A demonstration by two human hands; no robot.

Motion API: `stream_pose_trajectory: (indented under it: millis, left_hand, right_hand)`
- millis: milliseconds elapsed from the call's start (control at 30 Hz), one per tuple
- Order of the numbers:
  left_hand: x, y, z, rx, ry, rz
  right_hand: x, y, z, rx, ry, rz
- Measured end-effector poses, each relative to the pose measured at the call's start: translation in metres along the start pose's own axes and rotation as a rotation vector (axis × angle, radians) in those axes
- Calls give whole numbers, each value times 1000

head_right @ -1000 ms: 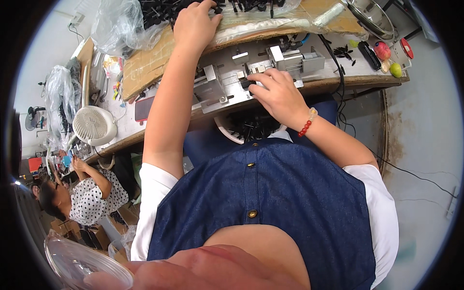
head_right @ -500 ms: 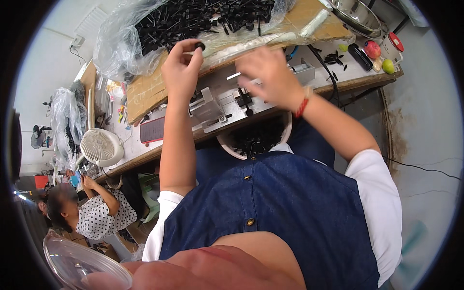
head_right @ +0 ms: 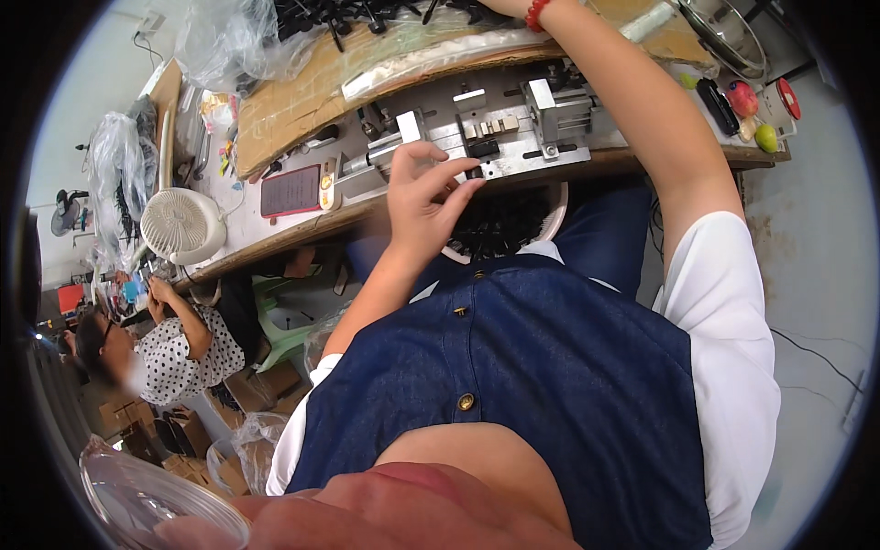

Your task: The person repeatedly picks up small black plastic components from a pile and places them into a metal jig on a workbench. They use a small tool to adjust or secure the components within the jig before removing them and repeating the process.

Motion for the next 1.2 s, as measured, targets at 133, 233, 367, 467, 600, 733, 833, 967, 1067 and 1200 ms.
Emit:
stream_pose_trajectory:
  millis: [133,233,367,467,600,733,833,967,1067,1200]
  left_hand:
    - [6,-11,1,20,-37,156]
    - [12,-21,7,37,-58,159]
    - [11,-26,11,-9,-96,189]
    - [8,-26,9,13,-71,223]
    - [-7,-13,15,56,-14,201]
    - [-21,19,50,-125,-188,308]
    - [-32,45,110,-340,-213,537]
    - [2,64,179,-296,-211,659]
    - [-4,61,190,-181,-122,647]
    - [0,58,189,-149,-119,618]
  right_hand:
    - [30,30,4,-178,-51,41]
    - [33,50,1,-337,-83,167]
    - [61,70,-16,-373,-342,501]
    - [64,71,-39,-428,-209,698]
    - [104,80,-83,-314,-150,791]
    - [162,61,-137,-260,-191,865]
    - [174,55,-166,-74,-40,474]
    - [185,35,-173,3,29,207]
    - [182,21,-175,50,57,110]
    - [177,9,-175,85,109,18]
Point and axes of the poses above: each hand's wrist, its own z-axis towards the middle knuckle, its own y-axis out of the back of the hand, x = y × z, the point moved 1 cm from there along z, towards the middle knuckle, and after that the axes turned 10 degrees about y, right-handed, at the moved point
